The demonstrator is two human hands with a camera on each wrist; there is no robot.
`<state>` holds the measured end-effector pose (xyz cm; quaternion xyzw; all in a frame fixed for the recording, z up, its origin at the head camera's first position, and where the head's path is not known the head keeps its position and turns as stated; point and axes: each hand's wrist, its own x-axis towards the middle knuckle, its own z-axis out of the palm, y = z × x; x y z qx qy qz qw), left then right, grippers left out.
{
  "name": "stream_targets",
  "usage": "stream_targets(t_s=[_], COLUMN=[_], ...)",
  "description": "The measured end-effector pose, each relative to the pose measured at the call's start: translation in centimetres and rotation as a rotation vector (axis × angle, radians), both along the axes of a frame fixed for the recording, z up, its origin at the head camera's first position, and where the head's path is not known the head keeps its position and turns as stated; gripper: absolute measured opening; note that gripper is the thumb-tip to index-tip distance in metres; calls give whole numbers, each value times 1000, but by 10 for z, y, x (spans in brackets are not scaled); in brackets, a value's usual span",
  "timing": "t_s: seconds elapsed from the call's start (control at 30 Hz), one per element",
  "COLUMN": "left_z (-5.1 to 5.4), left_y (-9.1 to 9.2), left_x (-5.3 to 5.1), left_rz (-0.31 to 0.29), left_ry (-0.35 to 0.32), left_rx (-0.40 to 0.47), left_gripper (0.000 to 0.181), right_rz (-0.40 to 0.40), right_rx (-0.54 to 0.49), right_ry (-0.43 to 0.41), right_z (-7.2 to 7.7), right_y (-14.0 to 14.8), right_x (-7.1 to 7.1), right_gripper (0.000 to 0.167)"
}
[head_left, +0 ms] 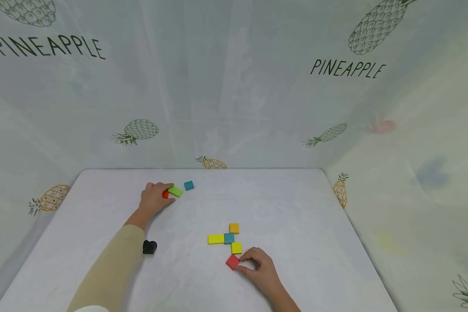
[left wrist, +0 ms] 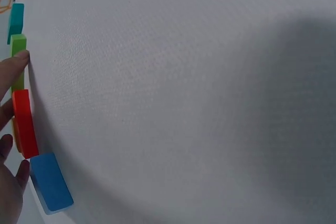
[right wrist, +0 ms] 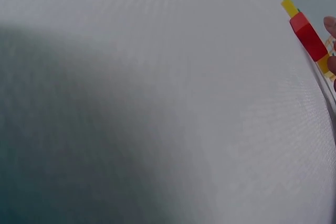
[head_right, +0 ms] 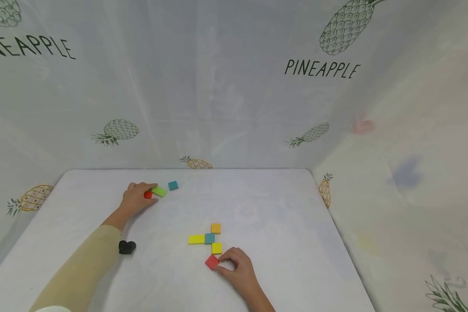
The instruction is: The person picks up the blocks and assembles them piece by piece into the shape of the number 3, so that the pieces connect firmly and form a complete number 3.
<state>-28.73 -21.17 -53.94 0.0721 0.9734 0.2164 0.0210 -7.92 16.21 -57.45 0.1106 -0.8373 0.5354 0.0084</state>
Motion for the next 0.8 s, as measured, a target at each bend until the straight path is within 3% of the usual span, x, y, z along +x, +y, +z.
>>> stream_targets(t_s=[0.3,0.47,0.6,0.8], left_z=[-3,-5,-6,-3], left_y=[2,5,4,4], left_x=[-4,-4,-4,-3], left_rz=[3,14,27,48], left_ry=[39,26,5,25], left_rx=[-11,7,40,102], left_gripper=[49,42,37,34], right_rz=[-8,-14,-7,-12], right_rx=[22,21,17,21], right_ry=[-6,9,11,-13], right_z=[0,0,1,1], right_y=[0,1,1,0], right_x=[0,0,1,0], right_gripper=[19,19,19,18])
